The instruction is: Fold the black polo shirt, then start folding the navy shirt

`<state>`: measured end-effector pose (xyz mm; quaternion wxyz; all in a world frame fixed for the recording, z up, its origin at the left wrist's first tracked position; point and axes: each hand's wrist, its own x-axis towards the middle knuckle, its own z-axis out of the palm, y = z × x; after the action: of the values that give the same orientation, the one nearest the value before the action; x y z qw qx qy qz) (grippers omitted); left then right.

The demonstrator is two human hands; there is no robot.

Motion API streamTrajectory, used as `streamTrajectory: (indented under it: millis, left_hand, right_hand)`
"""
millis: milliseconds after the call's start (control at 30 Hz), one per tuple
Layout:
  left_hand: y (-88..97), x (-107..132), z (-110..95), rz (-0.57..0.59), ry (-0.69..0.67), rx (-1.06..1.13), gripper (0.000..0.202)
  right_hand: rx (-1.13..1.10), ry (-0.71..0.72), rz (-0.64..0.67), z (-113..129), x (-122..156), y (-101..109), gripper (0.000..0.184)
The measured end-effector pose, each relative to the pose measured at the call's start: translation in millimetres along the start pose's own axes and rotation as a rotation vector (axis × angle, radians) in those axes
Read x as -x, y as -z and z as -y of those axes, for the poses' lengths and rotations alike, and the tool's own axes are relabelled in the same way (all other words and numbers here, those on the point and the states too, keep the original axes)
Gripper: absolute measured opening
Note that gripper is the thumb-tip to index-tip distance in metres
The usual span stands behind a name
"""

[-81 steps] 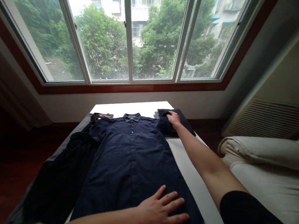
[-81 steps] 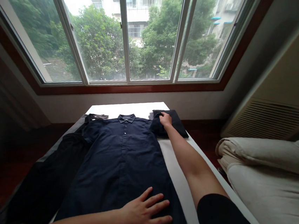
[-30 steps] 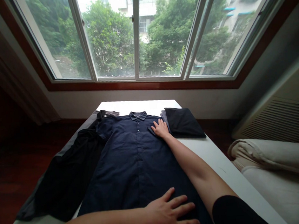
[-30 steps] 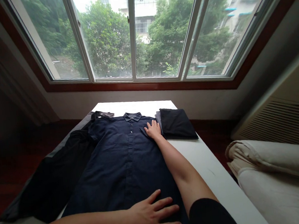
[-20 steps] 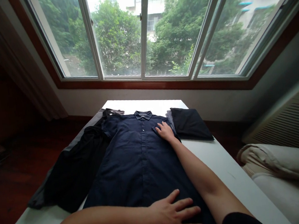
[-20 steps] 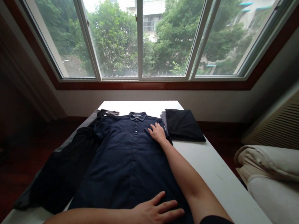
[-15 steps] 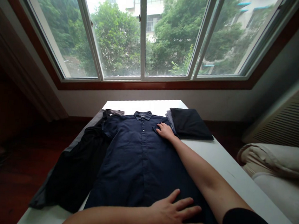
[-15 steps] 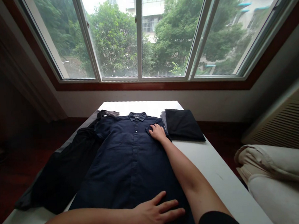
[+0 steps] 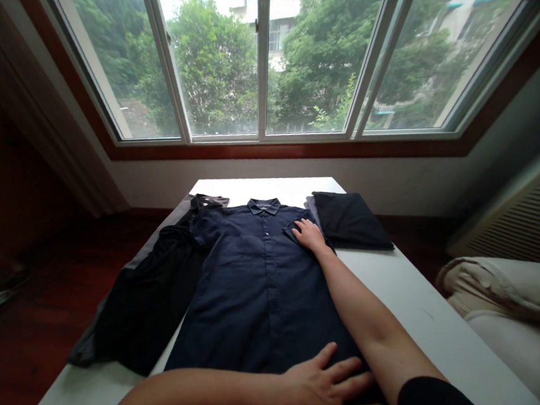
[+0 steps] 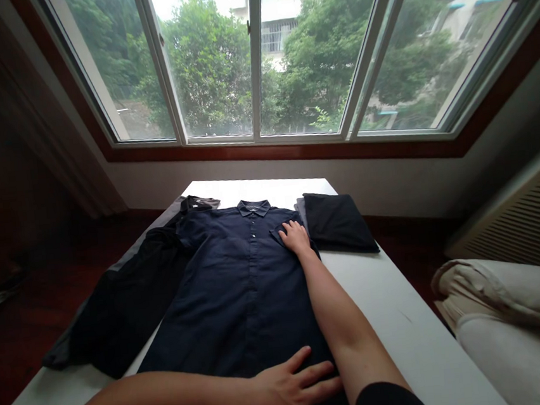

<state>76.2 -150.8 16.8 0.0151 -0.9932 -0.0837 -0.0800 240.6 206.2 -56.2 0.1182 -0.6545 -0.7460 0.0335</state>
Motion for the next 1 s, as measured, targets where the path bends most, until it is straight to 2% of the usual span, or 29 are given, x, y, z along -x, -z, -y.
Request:
streamTrajectory:
  millis: [133,467,567,633,700,800,900,1000]
  left_hand:
    - [-1.6,0.2,-2.4,0.001,0.003,-0.034,0.058]
    - [-6.0,-1.3,-6.8,-0.024,0.021,0.039,0.061]
    - [-3.4,3.5,-5.7,-0.019,0.014,0.129,0.058]
    - [-0.7,9.4,3.1,-0.019,0.023,0.211,0.057]
    - [2.1,18.5,23.4,-0.031,0.113,0.286,0.059]
    - [7.3,41.1,78.4,-0.126,0.407,0.316,0.05]
    - [15.9,79.6,153.2,-0.327,0.789,0.249,0.035]
    - [26.1,133.1,225.4,-0.559,1.271,0.092,0.037]
  right_hand:
    - [-0.011,0.004,-0.003,-2.3,0.8,1.7,0.057]
    - [-0.055,-0.106,-0.005,20.9,6.3,3.7,0.062]
    - [-0.071,-0.078,0.001,16.8,7.6,5.8,0.061]
    - [-0.088,-0.023,-0.031,12.4,8.9,8.3,0.058]
    - [-0.108,0.041,-0.106,9.6,10.5,10.7,0.054]
    - [-0.13,0.095,-0.142,11.6,13.1,11.9,0.048]
    - [-0.115,0.111,-0.049,18.4,15.0,10.1,0.046]
    - [-0.084,0.127,-0.02,23.8,15.8,8.6,0.048]
